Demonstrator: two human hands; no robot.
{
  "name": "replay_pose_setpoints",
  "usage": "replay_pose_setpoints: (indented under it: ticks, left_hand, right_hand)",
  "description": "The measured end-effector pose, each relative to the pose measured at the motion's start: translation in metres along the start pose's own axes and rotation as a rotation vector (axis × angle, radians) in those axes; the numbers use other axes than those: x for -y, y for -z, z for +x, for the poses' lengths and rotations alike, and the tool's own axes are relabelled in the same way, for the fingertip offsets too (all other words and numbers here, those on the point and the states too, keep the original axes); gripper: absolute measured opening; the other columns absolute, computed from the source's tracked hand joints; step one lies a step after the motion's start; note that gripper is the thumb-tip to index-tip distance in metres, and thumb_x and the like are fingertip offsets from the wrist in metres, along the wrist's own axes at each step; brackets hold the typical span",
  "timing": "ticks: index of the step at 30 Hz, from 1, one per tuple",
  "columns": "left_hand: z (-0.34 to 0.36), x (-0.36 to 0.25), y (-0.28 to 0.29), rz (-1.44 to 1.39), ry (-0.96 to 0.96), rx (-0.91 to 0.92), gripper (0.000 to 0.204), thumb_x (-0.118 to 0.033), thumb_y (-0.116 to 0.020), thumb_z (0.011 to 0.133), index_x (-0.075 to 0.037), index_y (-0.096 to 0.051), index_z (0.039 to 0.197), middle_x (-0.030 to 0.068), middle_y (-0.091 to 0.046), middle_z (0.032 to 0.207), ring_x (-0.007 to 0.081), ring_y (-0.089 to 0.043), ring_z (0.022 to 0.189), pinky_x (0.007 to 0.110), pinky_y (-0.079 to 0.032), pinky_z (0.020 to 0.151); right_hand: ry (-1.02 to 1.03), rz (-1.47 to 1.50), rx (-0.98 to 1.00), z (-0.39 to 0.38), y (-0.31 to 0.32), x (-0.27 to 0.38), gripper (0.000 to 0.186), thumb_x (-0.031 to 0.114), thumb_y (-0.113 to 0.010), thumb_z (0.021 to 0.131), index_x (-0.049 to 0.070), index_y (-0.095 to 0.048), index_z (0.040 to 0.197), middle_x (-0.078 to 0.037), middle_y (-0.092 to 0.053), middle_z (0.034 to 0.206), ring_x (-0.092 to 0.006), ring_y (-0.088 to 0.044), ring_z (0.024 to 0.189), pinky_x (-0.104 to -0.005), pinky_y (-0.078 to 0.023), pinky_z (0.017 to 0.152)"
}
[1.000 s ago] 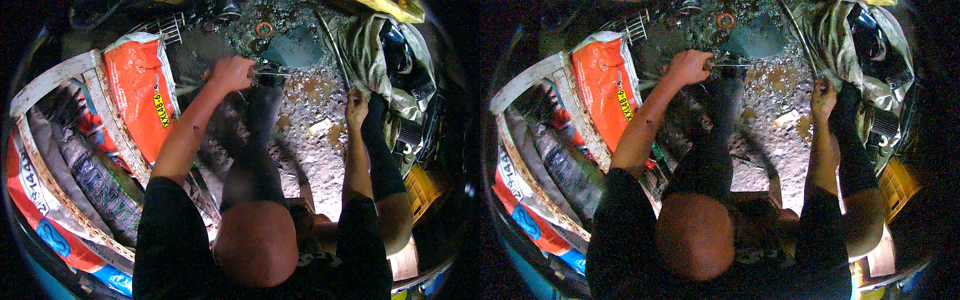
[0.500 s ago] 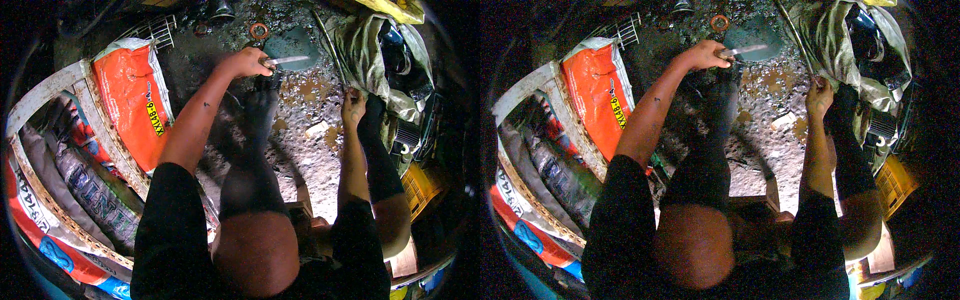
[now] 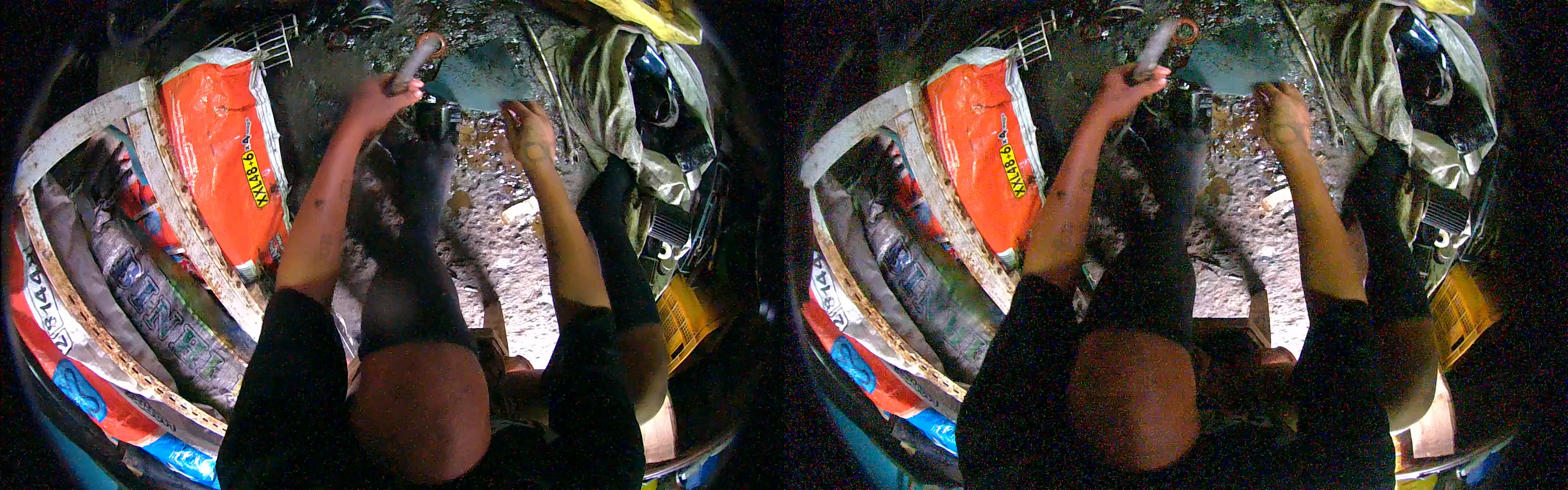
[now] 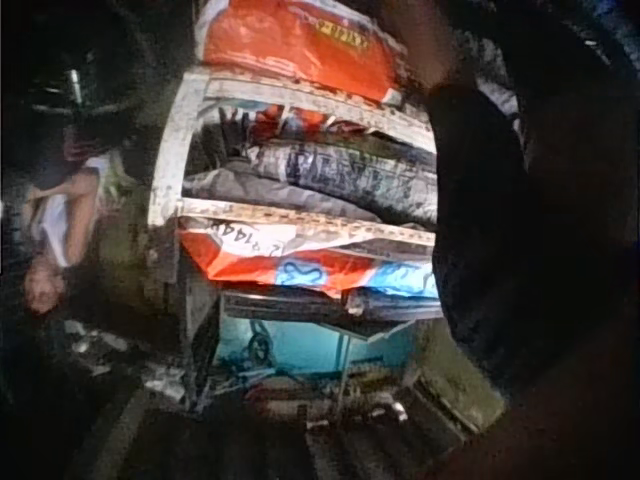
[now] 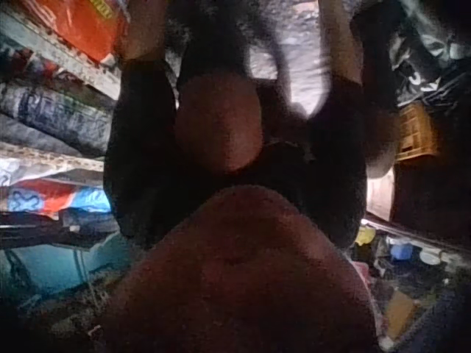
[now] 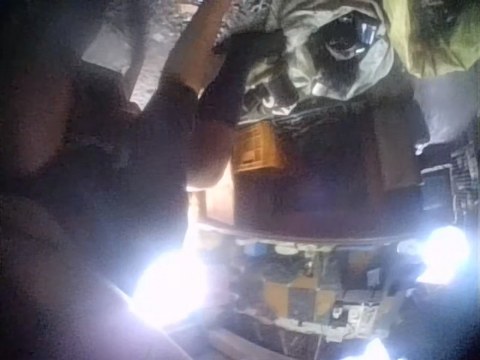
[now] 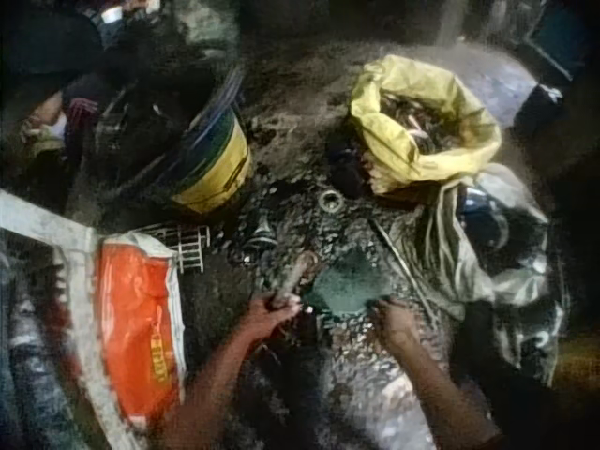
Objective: The person sits on the floor and uses a hammer and a metal rod to repeatedly strike a small metal part. They briefly move a blue plastic bin and a yellow bag to access the workspace. The person continues hammering the part and then places it into a yellow bag.
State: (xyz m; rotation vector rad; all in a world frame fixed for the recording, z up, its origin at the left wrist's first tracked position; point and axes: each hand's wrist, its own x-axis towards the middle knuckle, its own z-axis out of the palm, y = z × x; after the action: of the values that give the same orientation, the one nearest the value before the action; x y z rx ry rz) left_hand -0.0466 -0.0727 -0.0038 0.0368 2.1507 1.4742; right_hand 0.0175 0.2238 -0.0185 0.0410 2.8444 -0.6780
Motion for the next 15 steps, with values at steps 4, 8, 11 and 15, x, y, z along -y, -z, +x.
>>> replay_pose_setpoints:
  ticks: [4, 8, 11, 15]
  left_hand:
    - [-0.055, 0.001, 0.007, -0.204, 0.110, -0.227, 0.024, -0.023, -0.075, 0.080, -0.010, -0.073, 0.100, 0.0012, -0.071, 0.096, 0.0116, -0.064, 0.089, 0.031, -0.050, 0.081]
    - [-0.097, 0.008, -0.001, -0.344, 0.159, -0.264, 0.021, -0.019, -0.076, 0.079, -0.008, -0.073, 0.097, 0.0012, -0.071, 0.096, 0.0118, -0.064, 0.089, 0.030, -0.050, 0.081]
    - [-0.118, 0.004, -0.005, -0.319, 0.205, -0.251, 0.019, -0.014, -0.074, 0.080, -0.006, -0.072, 0.098, 0.0017, -0.071, 0.096, 0.0121, -0.065, 0.089, 0.029, -0.050, 0.083]
    - [-0.129, 0.027, -0.021, -0.460, 0.193, -0.279, 0.020, -0.012, -0.073, 0.082, -0.004, -0.070, 0.101, 0.0024, -0.071, 0.096, 0.0118, -0.065, 0.089, 0.029, -0.050, 0.083]
  right_hand:
    - [0.325, -0.255, 0.019, 0.042, -0.015, 0.036, 0.033, 0.024, -0.061, 0.087, 0.020, -0.062, 0.120, -0.005, -0.062, 0.116, -0.0270, -0.054, 0.114, -0.0422, -0.043, 0.096]
    - [0.391, -0.476, 0.147, 0.066, -0.026, 0.031, 0.034, 0.028, -0.060, 0.087, 0.020, -0.062, 0.119, -0.004, -0.060, 0.121, -0.0230, -0.051, 0.119, -0.0461, -0.037, 0.101]
    - [0.471, -0.618, 0.092, 0.070, -0.029, 0.026, 0.030, 0.031, -0.059, 0.087, 0.018, -0.064, 0.113, -0.004, -0.064, 0.113, -0.0222, -0.055, 0.111, -0.0431, -0.037, 0.097]
    - [0.458, -0.480, -0.095, 0.070, -0.037, -0.006, 0.023, 0.027, -0.064, 0.084, 0.014, -0.065, 0.103, -0.005, -0.067, 0.101, -0.0244, -0.059, 0.098, -0.0412, -0.039, 0.092]
